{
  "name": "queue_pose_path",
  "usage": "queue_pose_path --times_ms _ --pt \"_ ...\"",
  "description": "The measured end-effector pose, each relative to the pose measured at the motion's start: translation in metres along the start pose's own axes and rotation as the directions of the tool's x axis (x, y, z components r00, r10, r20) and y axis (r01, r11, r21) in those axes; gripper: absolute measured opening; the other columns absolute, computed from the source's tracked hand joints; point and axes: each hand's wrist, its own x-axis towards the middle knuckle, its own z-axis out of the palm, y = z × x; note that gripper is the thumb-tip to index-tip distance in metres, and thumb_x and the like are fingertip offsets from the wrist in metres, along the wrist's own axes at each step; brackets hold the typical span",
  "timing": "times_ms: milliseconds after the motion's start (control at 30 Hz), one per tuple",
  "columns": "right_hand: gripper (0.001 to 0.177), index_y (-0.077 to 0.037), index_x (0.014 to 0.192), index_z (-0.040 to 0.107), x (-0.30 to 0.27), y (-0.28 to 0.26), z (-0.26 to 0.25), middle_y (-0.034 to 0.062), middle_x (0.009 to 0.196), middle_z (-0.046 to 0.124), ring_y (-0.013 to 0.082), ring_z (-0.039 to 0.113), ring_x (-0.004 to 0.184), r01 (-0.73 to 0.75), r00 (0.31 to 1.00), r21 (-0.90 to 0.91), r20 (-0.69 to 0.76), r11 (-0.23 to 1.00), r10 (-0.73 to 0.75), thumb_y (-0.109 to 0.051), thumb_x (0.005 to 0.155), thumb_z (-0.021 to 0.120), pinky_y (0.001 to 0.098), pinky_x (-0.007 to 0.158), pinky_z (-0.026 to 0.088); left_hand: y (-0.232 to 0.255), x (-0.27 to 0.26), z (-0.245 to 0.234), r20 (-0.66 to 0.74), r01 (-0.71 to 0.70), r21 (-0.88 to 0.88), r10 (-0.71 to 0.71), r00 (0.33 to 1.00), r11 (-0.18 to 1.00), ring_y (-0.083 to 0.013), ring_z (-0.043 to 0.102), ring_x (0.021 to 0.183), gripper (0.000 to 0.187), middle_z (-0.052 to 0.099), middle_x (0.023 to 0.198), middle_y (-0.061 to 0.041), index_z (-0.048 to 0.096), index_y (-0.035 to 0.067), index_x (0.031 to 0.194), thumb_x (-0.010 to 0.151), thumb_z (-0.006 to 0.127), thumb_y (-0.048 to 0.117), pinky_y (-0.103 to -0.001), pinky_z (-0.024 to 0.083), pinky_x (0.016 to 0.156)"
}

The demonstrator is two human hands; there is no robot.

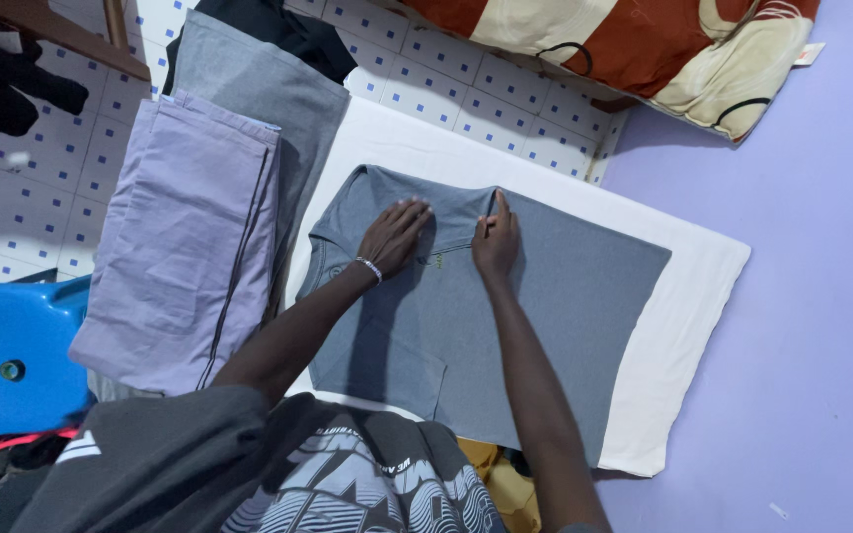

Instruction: The person takes a grey t-shirt from a drawer and places it on a bed, then smooths the fabric and folds the sleeves and sides inward followed by folding the bottom of the shirt upwards.

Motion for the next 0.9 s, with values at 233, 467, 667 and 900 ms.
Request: queue_pose_path --times_ms 233,467,667,900 --pt "0.057 -0.008 0.16 0.033 -0.038 -0.021 0.042 0.016 0.162 0.036 0.0338 0.042 0.148 0.291 0.953 -0.232 -0.008 0.928 -0.301 -0.016 0.106 0.053 0.0495 0.124 0.036 -0.021 0.013 0.022 0.025 0.056 0.021 -0.057 0.998 0.998 -0.0267 0.015 0.16 0.068 0.018 0.172 -0.013 0.026 0.006 0.163 0.106 0.042 0.039 -0.043 0.009 0.13" --pt "0.081 -0.001 0.161 0.011 -0.032 -0.023 0.043 0.0241 0.169 0.003 0.0352 0.002 0.157 0.386 0.922 -0.259 0.152 0.886 -0.357 -0.052 0.104 0.037 0.0548 0.126 0.007 -0.065 0.006 -0.002 -0.026 0.196 0.087 -0.195 0.981 0.977 -0.0263 0.013 0.161 0.081 0.016 0.174 -0.016 0.023 0.003 0.165 0.103 0.049 0.049 -0.043 0.007 0.131" --pt "0.067 -0.002 0.159 0.028 -0.011 0.028 0.018 0.0263 0.167 0.017 0.0414 0.014 0.155 0.195 0.974 -0.393 -0.032 0.899 -0.225 -0.044 0.109 0.044 0.0586 0.119 0.02 -0.055 0.008 -0.008 -0.026 0.225 0.192 -0.224 0.974 0.955 -0.0273 0.013 0.162 0.082 0.015 0.174 -0.017 0.021 0.002 0.165 0.103 0.049 0.047 -0.044 0.004 0.131" --pt "0.048 0.0 0.126 0.057 -0.011 0.046 0.058 0.0142 0.107 0.062 0.033 0.06 0.101 0.082 0.983 0.191 -0.178 0.978 -0.048 -0.032 0.093 0.072 0.0494 0.093 0.046 -0.01 0.024 0.027 0.117 -0.055 0.191 0.033 0.993 0.98 -0.0293 0.01 0.16 0.082 0.013 0.171 -0.02 0.021 -0.001 0.163 0.103 0.044 0.05 -0.044 0.004 0.129"
